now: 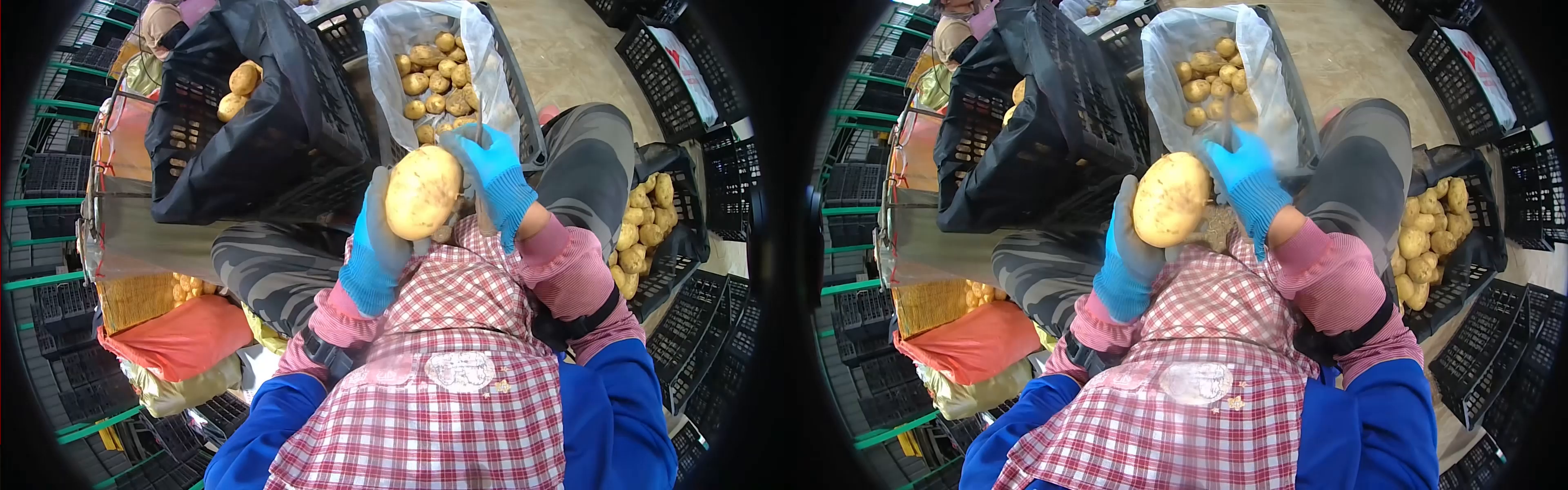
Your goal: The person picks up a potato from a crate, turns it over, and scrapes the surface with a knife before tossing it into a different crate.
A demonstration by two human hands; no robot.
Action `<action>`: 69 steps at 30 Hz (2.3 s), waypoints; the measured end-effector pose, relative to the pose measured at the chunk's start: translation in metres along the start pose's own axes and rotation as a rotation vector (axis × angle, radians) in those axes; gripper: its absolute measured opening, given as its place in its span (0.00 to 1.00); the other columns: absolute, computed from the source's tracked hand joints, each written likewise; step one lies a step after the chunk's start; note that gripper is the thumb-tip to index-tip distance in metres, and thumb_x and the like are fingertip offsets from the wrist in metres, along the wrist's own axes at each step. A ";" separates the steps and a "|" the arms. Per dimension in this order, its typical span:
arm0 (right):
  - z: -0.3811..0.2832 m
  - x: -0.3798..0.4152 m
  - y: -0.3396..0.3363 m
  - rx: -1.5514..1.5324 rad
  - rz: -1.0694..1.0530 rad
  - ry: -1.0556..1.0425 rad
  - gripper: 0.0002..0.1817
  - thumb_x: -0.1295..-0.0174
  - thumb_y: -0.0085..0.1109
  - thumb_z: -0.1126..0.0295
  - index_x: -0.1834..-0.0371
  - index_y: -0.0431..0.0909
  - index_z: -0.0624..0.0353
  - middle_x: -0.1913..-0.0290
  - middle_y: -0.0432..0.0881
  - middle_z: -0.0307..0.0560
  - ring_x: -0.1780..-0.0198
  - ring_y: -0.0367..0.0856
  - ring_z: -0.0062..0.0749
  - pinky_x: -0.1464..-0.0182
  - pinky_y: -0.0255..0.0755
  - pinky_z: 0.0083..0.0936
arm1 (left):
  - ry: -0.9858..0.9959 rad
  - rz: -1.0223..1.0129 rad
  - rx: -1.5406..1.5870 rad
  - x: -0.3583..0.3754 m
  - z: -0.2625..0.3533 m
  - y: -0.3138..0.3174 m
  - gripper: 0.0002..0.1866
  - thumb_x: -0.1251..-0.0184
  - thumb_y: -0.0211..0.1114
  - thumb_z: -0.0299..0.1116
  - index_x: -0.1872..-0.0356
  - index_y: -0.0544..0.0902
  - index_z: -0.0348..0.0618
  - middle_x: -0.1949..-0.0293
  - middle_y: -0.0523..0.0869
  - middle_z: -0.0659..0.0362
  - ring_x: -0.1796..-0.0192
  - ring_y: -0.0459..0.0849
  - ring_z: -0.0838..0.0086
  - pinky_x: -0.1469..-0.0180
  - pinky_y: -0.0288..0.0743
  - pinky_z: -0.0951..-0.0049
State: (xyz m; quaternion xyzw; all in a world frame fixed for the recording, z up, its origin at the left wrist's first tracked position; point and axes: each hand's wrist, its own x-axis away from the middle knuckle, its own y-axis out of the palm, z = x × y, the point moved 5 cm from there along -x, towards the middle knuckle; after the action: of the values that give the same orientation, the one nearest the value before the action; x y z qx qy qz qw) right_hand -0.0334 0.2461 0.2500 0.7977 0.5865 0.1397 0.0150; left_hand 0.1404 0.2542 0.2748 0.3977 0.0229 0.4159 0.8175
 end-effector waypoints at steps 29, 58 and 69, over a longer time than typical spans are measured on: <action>-0.028 0.037 0.027 0.118 -0.122 -0.348 0.35 0.43 0.77 0.57 0.36 0.74 0.63 0.48 0.80 0.48 0.45 0.80 0.33 0.40 0.75 0.31 | -0.032 0.000 0.340 0.002 -0.017 -0.007 0.35 0.21 0.39 0.63 0.35 0.72 0.41 0.48 0.84 0.48 0.66 0.84 0.67 0.73 0.74 0.76; -0.055 0.044 0.021 -0.270 -0.419 -0.150 0.38 0.37 0.68 0.63 0.25 0.65 0.64 0.40 0.79 0.47 0.68 0.76 0.12 0.73 0.73 0.12 | 0.563 0.164 -0.504 0.014 0.045 0.018 0.68 0.62 0.89 0.44 0.21 0.51 0.41 0.32 0.71 0.49 0.32 0.75 0.58 0.31 0.74 0.59; -0.042 0.039 0.018 -0.257 -0.268 -0.007 0.30 0.31 0.65 0.54 0.35 0.74 0.65 0.53 0.84 0.44 0.71 0.78 0.15 0.75 0.72 0.12 | 0.457 0.045 -0.158 0.011 0.034 0.006 0.51 0.45 0.78 0.41 0.24 0.57 0.41 0.31 0.71 0.49 0.31 0.75 0.59 0.32 0.74 0.58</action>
State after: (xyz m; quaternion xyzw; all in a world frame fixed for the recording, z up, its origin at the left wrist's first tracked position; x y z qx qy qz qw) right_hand -0.0166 0.2714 0.3021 0.7043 0.6649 0.2076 0.1373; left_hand 0.1559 0.2428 0.3051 0.2284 0.1658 0.5138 0.8102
